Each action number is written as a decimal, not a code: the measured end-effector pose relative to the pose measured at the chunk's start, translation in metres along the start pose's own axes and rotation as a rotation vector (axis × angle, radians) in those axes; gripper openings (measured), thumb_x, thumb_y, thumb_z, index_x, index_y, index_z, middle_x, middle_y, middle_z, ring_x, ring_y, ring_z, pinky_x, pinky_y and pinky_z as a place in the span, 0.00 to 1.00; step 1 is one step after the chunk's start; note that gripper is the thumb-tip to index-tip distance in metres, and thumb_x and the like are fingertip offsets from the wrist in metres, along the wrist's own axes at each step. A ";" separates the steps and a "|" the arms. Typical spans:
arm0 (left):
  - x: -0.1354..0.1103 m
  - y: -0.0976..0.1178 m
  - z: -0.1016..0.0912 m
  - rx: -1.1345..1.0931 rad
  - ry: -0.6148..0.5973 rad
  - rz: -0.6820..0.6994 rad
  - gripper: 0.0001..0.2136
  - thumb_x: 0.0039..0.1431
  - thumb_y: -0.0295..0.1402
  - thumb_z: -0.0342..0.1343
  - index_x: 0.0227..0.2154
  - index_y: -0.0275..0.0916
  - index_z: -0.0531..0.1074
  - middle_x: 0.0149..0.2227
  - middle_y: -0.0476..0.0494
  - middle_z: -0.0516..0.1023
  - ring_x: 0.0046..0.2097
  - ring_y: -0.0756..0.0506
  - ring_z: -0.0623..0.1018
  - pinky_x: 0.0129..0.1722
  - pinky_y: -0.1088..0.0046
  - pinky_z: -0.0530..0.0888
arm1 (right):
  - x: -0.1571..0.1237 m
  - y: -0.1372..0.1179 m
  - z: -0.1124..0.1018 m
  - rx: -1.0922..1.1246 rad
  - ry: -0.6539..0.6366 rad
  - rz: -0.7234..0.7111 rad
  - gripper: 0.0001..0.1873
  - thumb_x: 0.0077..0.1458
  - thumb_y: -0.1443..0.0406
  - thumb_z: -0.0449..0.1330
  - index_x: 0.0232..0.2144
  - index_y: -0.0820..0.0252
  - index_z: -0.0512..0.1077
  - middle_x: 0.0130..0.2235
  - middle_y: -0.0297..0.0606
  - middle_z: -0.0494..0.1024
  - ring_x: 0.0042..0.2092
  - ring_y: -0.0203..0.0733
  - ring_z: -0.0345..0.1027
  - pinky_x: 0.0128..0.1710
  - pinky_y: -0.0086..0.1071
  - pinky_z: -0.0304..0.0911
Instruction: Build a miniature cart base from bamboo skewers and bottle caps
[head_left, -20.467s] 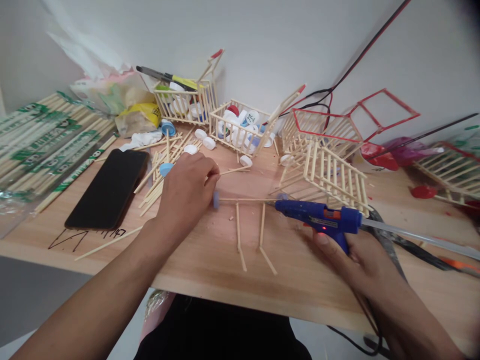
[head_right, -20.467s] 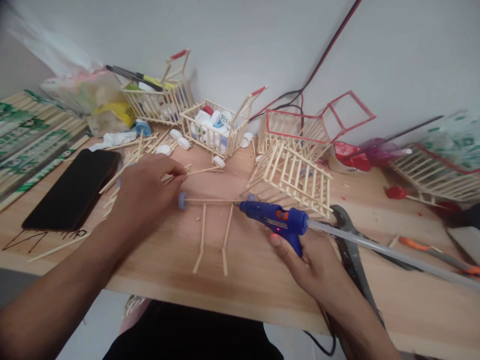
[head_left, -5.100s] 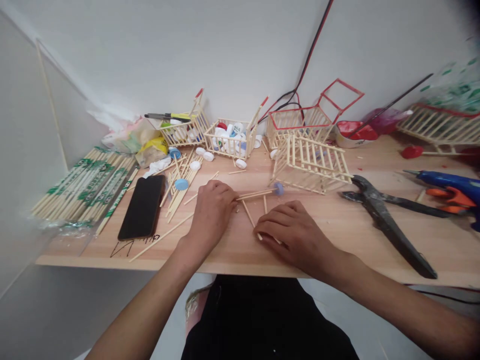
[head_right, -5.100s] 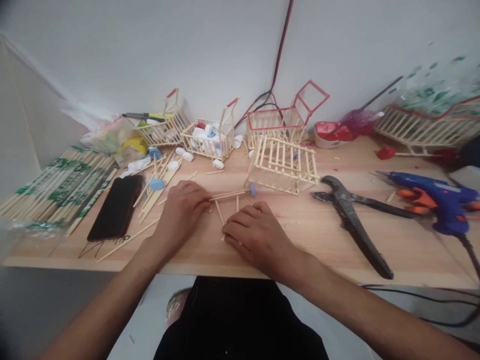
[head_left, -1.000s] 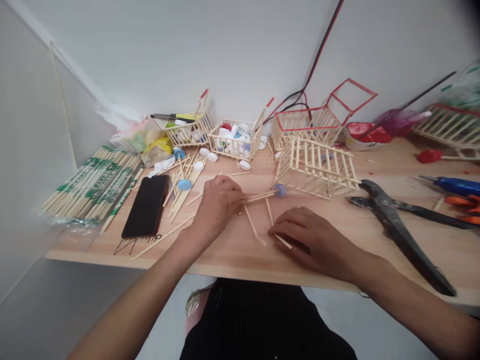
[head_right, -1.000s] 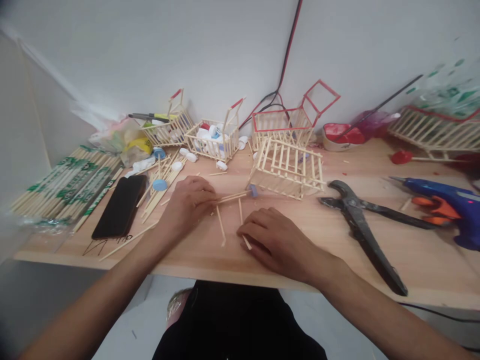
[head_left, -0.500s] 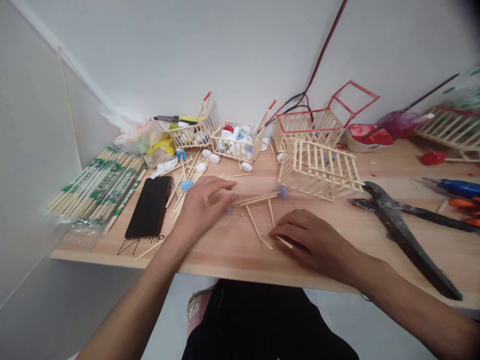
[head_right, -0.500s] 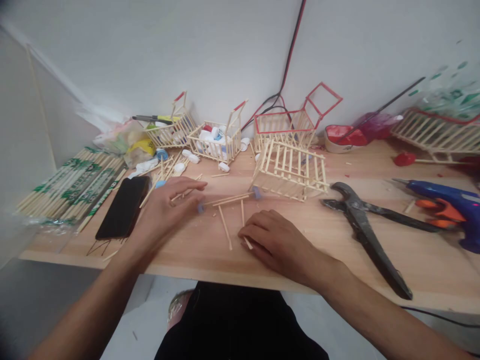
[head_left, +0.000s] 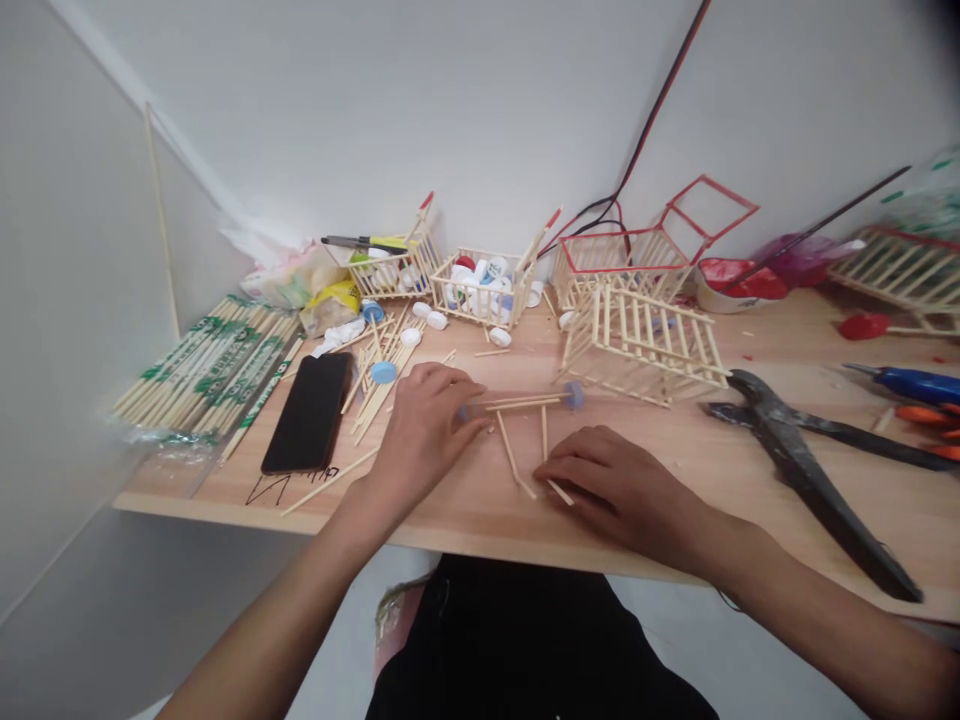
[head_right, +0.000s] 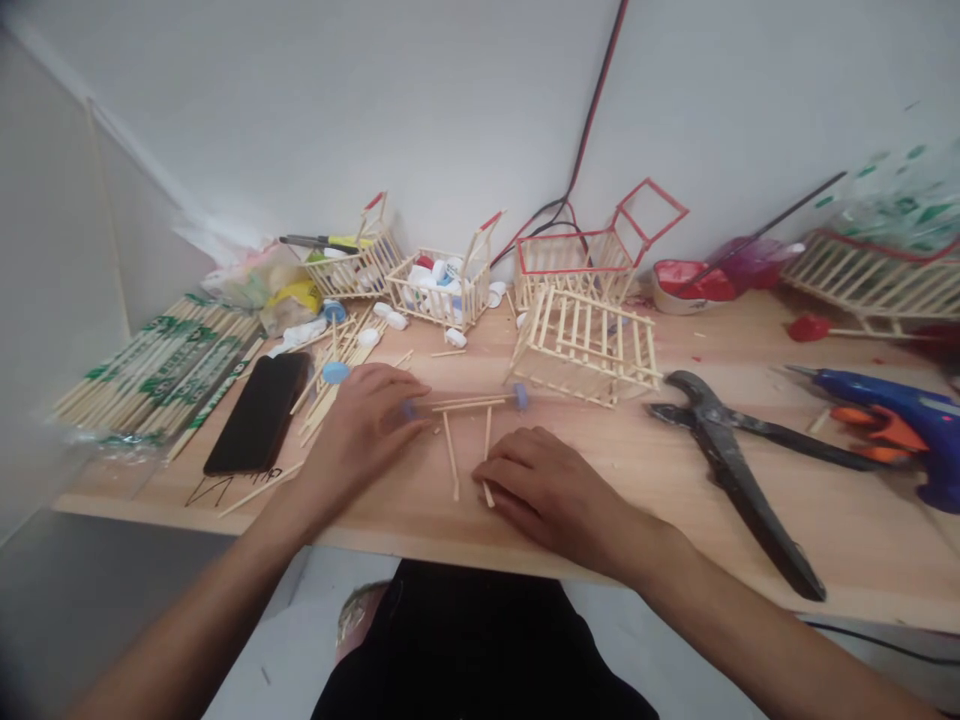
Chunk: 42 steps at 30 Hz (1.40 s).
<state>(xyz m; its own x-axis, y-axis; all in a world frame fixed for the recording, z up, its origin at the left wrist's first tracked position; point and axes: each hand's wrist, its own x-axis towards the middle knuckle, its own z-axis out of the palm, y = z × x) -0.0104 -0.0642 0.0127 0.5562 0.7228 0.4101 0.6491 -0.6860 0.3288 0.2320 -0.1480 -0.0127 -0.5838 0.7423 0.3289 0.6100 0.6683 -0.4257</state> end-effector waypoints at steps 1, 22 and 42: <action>0.002 0.003 0.002 0.009 -0.014 0.000 0.11 0.55 0.35 0.60 0.42 0.40 0.74 0.44 0.42 0.76 0.49 0.41 0.70 0.48 0.59 0.66 | 0.000 0.000 0.000 0.002 -0.001 -0.001 0.12 0.60 0.68 0.54 0.45 0.57 0.71 0.41 0.42 0.73 0.42 0.42 0.65 0.43 0.38 0.62; 0.031 0.021 0.023 0.102 -0.096 0.129 0.07 0.59 0.31 0.57 0.27 0.40 0.77 0.34 0.47 0.79 0.44 0.43 0.69 0.43 0.61 0.62 | 0.002 -0.002 -0.003 0.045 -0.019 0.003 0.11 0.61 0.67 0.53 0.44 0.58 0.71 0.40 0.41 0.73 0.42 0.40 0.64 0.42 0.37 0.61; 0.016 -0.013 -0.046 -0.021 0.380 -0.199 0.09 0.64 0.31 0.48 0.32 0.39 0.73 0.33 0.47 0.77 0.39 0.47 0.74 0.41 0.70 0.67 | 0.002 -0.009 -0.010 0.050 -0.060 0.041 0.16 0.60 0.67 0.52 0.50 0.55 0.67 0.43 0.42 0.73 0.45 0.43 0.66 0.44 0.39 0.65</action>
<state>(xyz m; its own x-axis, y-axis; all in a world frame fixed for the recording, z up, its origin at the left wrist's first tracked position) -0.0337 -0.0471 0.0543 0.1882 0.7618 0.6199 0.7111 -0.5410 0.4489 0.2304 -0.1519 0.0005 -0.5905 0.7639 0.2602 0.6075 0.6330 -0.4798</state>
